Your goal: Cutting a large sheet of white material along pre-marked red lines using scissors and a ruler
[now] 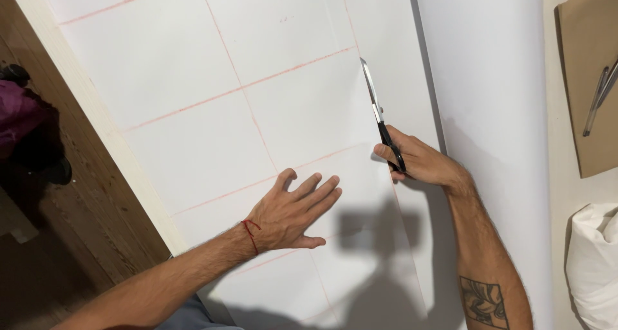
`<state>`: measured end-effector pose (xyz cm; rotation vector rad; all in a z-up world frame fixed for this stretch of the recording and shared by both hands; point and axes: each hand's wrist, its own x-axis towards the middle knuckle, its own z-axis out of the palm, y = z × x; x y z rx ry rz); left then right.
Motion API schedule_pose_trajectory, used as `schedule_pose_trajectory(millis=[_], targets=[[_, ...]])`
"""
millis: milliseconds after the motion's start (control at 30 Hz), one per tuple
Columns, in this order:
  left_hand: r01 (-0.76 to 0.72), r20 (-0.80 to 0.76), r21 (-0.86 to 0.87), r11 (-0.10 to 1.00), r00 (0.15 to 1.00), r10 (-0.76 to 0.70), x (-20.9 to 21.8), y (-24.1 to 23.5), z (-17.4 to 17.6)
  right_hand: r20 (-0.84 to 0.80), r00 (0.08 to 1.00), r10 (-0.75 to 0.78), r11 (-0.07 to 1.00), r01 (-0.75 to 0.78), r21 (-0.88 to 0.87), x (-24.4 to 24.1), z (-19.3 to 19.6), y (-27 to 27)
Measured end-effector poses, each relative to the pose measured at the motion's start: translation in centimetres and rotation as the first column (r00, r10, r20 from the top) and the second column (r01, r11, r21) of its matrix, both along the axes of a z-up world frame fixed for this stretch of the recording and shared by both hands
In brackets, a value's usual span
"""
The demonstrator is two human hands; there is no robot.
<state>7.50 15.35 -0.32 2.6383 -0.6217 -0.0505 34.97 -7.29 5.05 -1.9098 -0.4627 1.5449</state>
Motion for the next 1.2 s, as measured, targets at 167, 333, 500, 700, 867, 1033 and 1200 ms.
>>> schedule_pose_trajectory(millis=[167,333,500,700,867,1033,1200], targets=[[0.033,0.079,-0.072,0.997,0.996,-0.028,0.3,0.9,-0.2,0.018,1.000,0.003,1.000,-0.003,-0.004,0.9,-0.3,1.4],[0.057,0.140,-0.145,0.988,0.990,-0.037,1.6,2.2,-0.3,0.016,1.000,-0.018,1.000,0.018,0.015,1.2,-1.3,1.5],[-0.042,0.211,-0.143,0.989,0.975,0.072,6.5,8.1,-1.2,-0.006,0.999,-0.052,0.998,0.052,0.038,1.3,-3.4,-0.1],[-0.297,0.245,0.046,0.954,0.929,0.277,11.1,18.5,0.1,-0.020,1.000,-0.023,0.990,0.020,-0.142,0.8,1.5,2.3],[-0.336,0.090,0.080,0.938,0.940,0.329,10.5,19.1,0.1,-0.018,0.996,-0.092,0.995,0.093,0.030,0.8,-3.4,-0.5],[-0.345,0.156,0.071,0.936,0.930,0.332,11.9,19.8,0.2,0.015,0.999,-0.053,0.999,0.053,-0.012,2.1,-3.7,1.2],[-0.360,0.132,0.088,0.929,0.929,0.347,11.9,20.1,-0.1,-0.016,1.000,-0.016,0.997,0.015,-0.075,2.6,-4.1,1.1]])
